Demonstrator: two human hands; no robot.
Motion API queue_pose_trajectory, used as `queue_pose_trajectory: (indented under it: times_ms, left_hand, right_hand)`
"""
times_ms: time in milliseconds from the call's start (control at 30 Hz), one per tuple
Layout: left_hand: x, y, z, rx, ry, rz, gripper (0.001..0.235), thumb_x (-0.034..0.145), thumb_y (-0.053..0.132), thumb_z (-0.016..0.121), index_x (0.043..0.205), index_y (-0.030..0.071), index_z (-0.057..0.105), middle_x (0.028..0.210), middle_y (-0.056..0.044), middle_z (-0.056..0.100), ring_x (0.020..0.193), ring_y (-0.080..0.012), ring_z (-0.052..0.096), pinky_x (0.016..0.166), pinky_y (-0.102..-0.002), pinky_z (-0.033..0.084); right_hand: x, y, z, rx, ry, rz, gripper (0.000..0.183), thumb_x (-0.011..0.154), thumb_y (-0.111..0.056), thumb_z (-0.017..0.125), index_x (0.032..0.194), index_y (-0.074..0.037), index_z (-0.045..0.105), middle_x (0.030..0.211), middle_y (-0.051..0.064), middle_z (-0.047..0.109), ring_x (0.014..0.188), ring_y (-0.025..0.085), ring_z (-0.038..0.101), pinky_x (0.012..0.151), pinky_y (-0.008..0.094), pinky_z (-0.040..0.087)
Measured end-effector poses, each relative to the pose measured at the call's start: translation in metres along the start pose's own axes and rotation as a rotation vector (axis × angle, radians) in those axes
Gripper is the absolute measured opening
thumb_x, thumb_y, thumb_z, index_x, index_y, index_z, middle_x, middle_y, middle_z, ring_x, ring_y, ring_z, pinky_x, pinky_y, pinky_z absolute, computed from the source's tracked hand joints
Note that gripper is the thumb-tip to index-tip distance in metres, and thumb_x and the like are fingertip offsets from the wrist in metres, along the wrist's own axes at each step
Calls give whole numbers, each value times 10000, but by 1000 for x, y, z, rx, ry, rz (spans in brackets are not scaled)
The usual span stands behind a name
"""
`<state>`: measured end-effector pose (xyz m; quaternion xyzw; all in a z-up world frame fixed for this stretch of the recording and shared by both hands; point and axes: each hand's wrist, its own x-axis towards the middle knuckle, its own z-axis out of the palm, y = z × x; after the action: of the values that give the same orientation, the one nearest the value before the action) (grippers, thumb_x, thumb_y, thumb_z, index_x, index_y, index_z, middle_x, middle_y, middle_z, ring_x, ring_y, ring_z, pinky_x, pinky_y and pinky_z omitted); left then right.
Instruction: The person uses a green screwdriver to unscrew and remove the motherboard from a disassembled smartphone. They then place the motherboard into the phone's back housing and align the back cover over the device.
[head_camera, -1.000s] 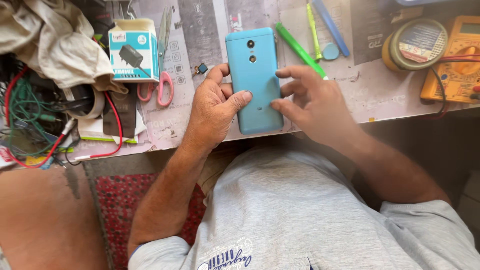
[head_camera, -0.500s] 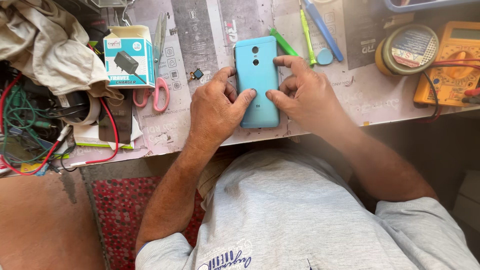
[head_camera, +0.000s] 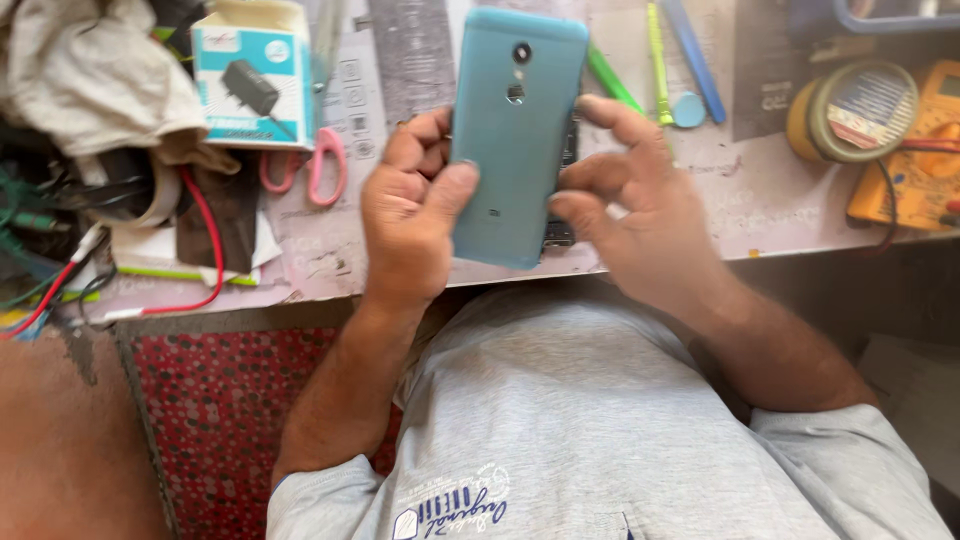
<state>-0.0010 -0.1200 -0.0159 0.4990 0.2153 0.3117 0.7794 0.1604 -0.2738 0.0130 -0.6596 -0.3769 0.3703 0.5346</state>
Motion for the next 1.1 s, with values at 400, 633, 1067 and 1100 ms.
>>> queue_pose_trajectory:
  times_ms: [400, 633, 1067, 1100]
  left_hand:
    - [-23, -4, -72, -728, -73, 40, 321, 1122, 73, 555, 1414, -36, 478, 1127, -170, 658, 881, -210, 680, 771, -362, 557]
    - [-21, -12, -79, -833, -106, 19, 574, 1125, 364, 468, 1467, -95, 427, 1031, -169, 595, 682, -140, 570, 583, -244, 454]
    - [-23, -22, -87, -905, -136, 38, 580, 1140, 397, 466, 1442, -97, 427, 1031, -170, 596, 732, -138, 603, 617, -253, 486]
    - [-22, -22, -87, -908, -132, 41, 588, 1133, 399, 466, 1452, -94, 429, 1031, -170, 599, 733, -139, 604, 620, -254, 487]
  right_hand:
    - [68, -15, -10, -686, -58, -361, 178, 1004, -21, 782, 1177, -20, 737, 1118, 121, 728, 885, 205, 716, 755, 320, 594]
    - [120, -14, 54, -865, -293, -409, 205, 954, -157, 784, 1127, -47, 777, 1087, 126, 712, 975, 306, 689, 831, 421, 566]
    - [128, -10, 69, -866, -334, -500, 144, 900, -91, 843, 1010, -67, 753, 1037, 98, 681, 946, 295, 690, 794, 414, 560]
    - [126, -11, 67, -831, -348, -513, 147, 904, -75, 849, 1008, -66, 745, 1048, 94, 680, 938, 280, 695, 790, 399, 564]
